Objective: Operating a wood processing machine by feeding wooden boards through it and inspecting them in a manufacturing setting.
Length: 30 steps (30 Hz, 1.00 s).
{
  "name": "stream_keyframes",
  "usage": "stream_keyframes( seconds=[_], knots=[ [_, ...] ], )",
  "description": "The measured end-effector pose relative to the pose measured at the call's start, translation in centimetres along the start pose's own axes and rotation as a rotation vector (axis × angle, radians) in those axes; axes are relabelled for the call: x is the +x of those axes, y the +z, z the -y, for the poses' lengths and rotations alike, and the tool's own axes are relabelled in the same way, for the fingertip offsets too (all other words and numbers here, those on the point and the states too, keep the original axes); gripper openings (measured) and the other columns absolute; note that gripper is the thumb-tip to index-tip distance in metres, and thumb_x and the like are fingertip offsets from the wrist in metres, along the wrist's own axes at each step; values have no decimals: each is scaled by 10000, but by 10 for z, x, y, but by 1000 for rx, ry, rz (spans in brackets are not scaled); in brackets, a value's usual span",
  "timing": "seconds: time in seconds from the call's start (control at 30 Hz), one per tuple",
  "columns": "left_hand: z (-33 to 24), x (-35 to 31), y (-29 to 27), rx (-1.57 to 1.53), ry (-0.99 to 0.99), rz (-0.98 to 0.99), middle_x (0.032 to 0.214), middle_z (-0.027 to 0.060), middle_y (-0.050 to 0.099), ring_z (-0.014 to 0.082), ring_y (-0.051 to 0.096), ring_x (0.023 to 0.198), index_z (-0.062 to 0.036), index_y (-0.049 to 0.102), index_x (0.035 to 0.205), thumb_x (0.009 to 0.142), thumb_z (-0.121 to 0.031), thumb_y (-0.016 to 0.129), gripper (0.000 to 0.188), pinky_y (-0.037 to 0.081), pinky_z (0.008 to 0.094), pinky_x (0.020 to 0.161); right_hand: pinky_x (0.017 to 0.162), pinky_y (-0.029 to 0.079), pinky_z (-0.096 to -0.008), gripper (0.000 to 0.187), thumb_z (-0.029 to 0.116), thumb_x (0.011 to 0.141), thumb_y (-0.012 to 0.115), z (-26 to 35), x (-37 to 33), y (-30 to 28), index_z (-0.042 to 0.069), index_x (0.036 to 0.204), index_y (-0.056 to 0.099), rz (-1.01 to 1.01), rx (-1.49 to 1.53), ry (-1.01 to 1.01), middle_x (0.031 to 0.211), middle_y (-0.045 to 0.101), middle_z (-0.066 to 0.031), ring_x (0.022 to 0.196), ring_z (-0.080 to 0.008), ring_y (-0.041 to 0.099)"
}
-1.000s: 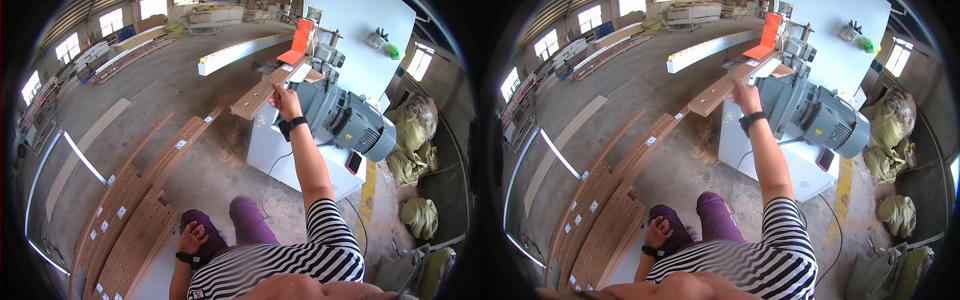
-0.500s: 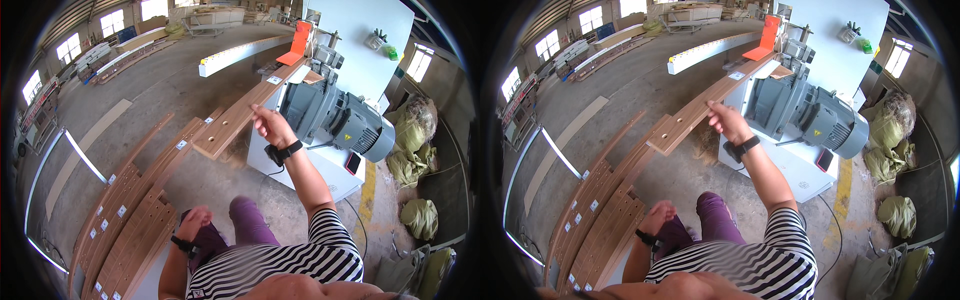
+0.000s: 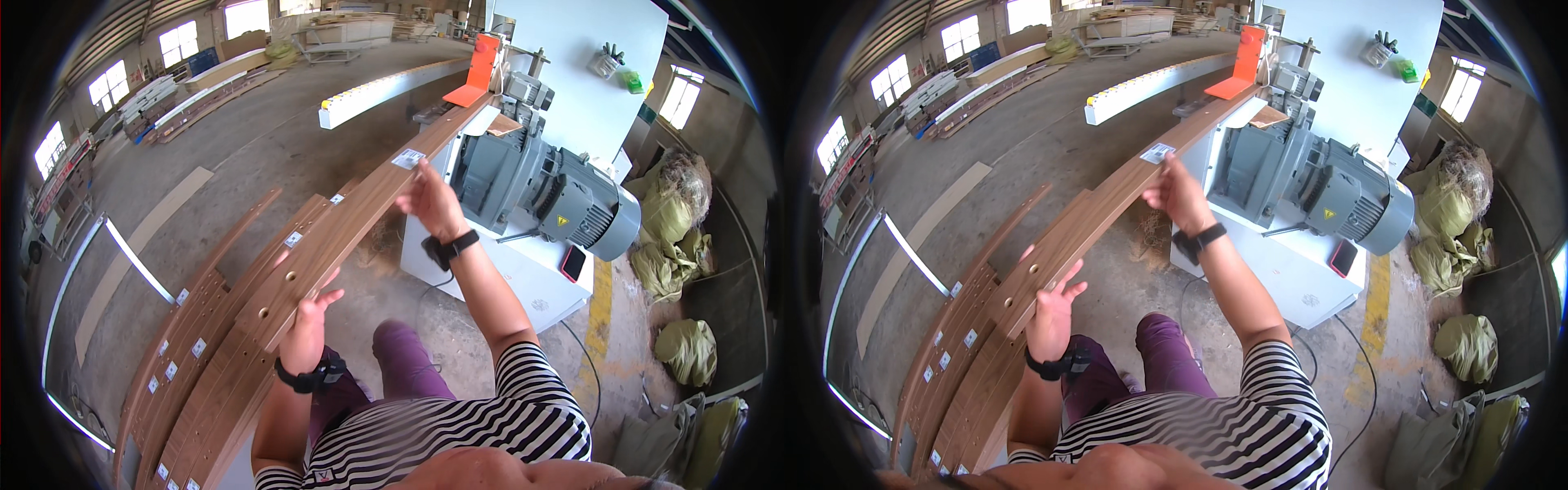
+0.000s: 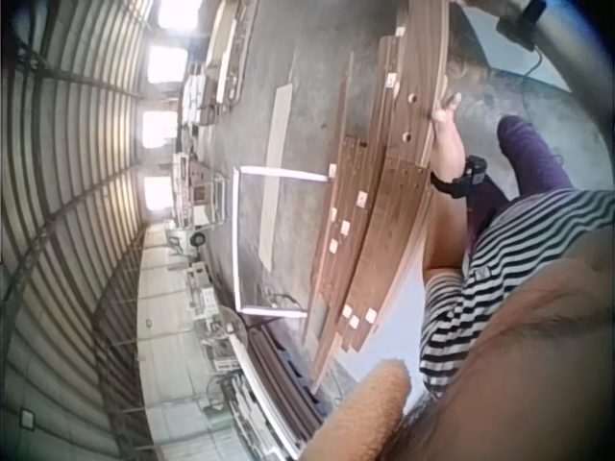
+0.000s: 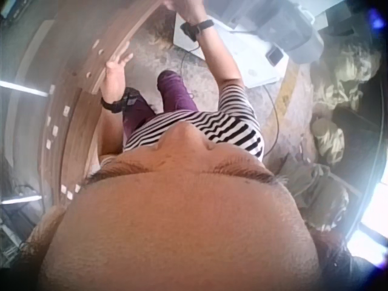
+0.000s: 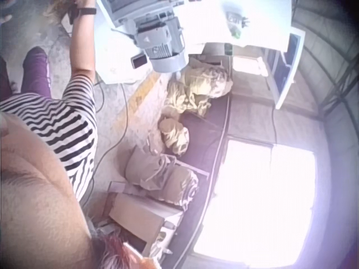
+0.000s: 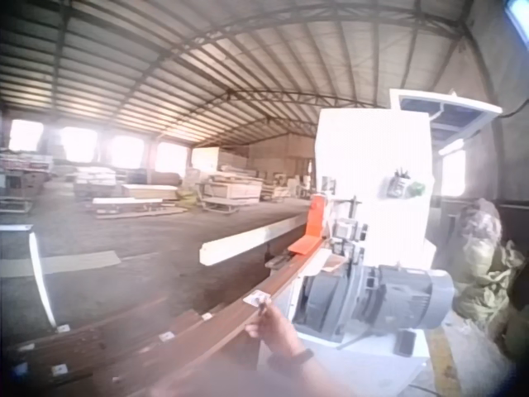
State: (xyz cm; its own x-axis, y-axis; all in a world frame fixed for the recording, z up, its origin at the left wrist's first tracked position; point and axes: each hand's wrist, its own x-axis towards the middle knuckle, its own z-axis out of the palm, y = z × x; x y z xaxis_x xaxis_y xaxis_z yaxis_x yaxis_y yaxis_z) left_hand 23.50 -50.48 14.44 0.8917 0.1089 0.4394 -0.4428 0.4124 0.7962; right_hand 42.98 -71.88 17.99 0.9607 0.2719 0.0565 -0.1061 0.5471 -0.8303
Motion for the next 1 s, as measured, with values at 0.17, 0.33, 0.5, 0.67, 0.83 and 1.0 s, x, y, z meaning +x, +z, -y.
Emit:
stream_keyframes(
  seconds=[0.17,0.33,0.5,0.67,0.83,1.0],
  knots=[
    [-15,-32,-23,40,83,-151,1337,61,404,232,429,1202,-112,181,1434,804,-578,599,889,434,383,876,499,501,-227,219,235,928,549,16,14,-8,19,934,587,-72,-4,-75,723,648,-87,547,-141,610],
    [-19,-53,-39,135,230,-132,1327,21,391,182,424,1155,-130,182,1441,778,-621,590,920,441,359,819,366,381,-197,314,278,925,554,8,-16,5,9,770,602,62,-266,13,564,603,-62,391,-105,496],
    [-15,-34,-26,-101,48,-283,1263,54,440,230,516,1082,-125,139,1434,691,-548,728,1039,514,419,798,312,312,-183,379,318,907,564,-4,-39,33,38,654,593,126,-285,109,472,553,-46,315,-79,421],
    [-22,-28,-14,70,192,-114,1278,65,415,198,481,1113,-76,202,1411,802,-465,669,860,505,395,803,321,348,-190,524,478,910,496,-22,-39,41,38,646,601,331,-228,256,496,582,-77,336,-95,475],
    [-38,-53,-32,406,211,-273,1206,106,475,213,513,1072,11,334,1320,806,-566,609,820,493,364,816,370,405,-203,672,636,891,374,-13,-12,15,3,856,598,92,-213,94,606,627,-115,402,-122,529],
    [-43,-78,-64,306,394,-341,1237,109,462,225,506,1086,-14,316,1346,731,-692,581,953,479,350,787,403,390,-216,429,475,878,564,4,20,-1,47,907,587,-220,-195,-30,611,608,-62,454,-120,537]
  ],
)
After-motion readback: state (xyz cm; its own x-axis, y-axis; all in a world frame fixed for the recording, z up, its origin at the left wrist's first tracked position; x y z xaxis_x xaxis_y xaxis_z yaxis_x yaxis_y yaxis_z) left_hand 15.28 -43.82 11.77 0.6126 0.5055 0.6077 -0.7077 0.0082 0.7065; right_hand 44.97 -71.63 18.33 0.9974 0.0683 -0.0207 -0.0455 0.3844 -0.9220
